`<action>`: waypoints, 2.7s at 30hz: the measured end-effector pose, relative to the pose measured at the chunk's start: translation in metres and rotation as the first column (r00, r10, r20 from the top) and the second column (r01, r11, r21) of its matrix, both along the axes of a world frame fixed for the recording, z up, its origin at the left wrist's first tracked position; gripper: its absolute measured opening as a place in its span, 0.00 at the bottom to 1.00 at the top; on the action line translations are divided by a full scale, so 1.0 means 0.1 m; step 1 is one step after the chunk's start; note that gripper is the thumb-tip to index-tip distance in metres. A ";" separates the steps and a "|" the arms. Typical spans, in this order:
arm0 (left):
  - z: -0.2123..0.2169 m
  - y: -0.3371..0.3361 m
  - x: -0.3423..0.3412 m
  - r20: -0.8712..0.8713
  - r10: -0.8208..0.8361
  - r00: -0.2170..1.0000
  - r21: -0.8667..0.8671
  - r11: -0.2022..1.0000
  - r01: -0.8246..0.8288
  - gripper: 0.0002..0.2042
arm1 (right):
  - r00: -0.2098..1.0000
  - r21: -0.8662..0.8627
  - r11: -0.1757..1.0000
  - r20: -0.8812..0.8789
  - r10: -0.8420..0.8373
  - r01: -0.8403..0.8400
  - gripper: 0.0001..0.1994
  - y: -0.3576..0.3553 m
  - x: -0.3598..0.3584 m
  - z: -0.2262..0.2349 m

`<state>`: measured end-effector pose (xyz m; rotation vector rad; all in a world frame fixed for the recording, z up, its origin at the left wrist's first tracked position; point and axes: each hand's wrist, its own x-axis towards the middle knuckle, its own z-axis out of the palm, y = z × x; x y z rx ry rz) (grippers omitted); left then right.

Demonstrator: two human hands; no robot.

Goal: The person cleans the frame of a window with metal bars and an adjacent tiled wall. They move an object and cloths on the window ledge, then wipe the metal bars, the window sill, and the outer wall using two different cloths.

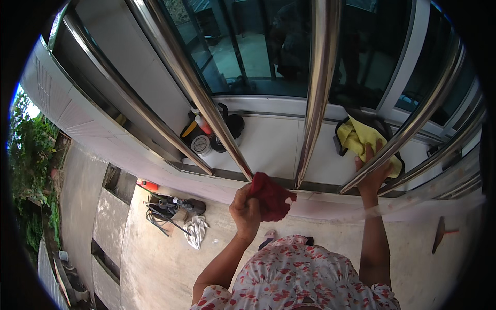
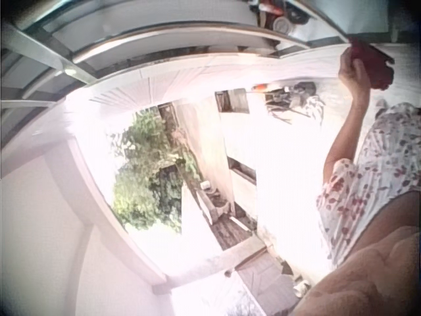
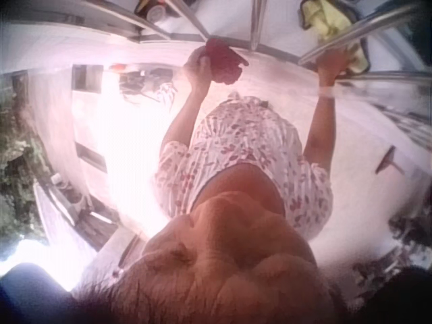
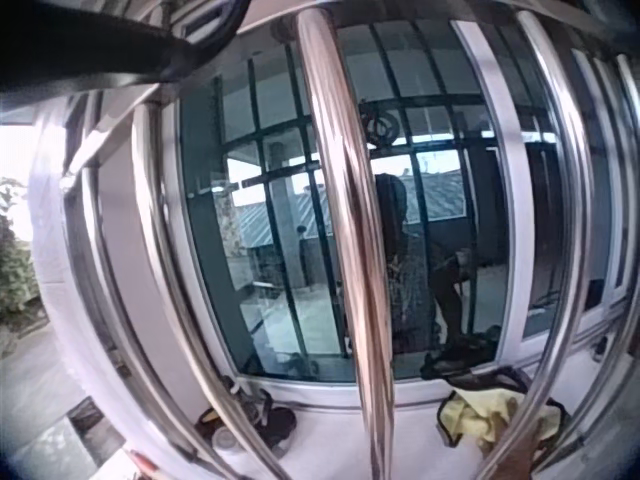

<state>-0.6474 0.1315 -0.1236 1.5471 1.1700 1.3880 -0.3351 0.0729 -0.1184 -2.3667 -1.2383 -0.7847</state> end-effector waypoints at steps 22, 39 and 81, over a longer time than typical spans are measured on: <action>0.43 0.91 0.75 -0.672 0.345 0.656 0.598 0.774 0.206 0.08 | 0.997 -0.093 0.993 -0.015 -0.075 0.073 0.24 -0.01 0.07 -0.05; -0.01 0.59 0.74 -0.850 0.106 0.517 0.298 0.904 0.306 0.17 | 0.999 -0.028 1.000 -0.038 -0.007 0.006 0.25 -0.02 0.06 -0.04; 0.10 0.07 0.34 -0.811 -0.276 0.517 0.115 0.790 0.602 0.12 | 0.999 -0.112 0.994 -0.039 -0.010 0.005 0.24 -0.06 0.02 0.08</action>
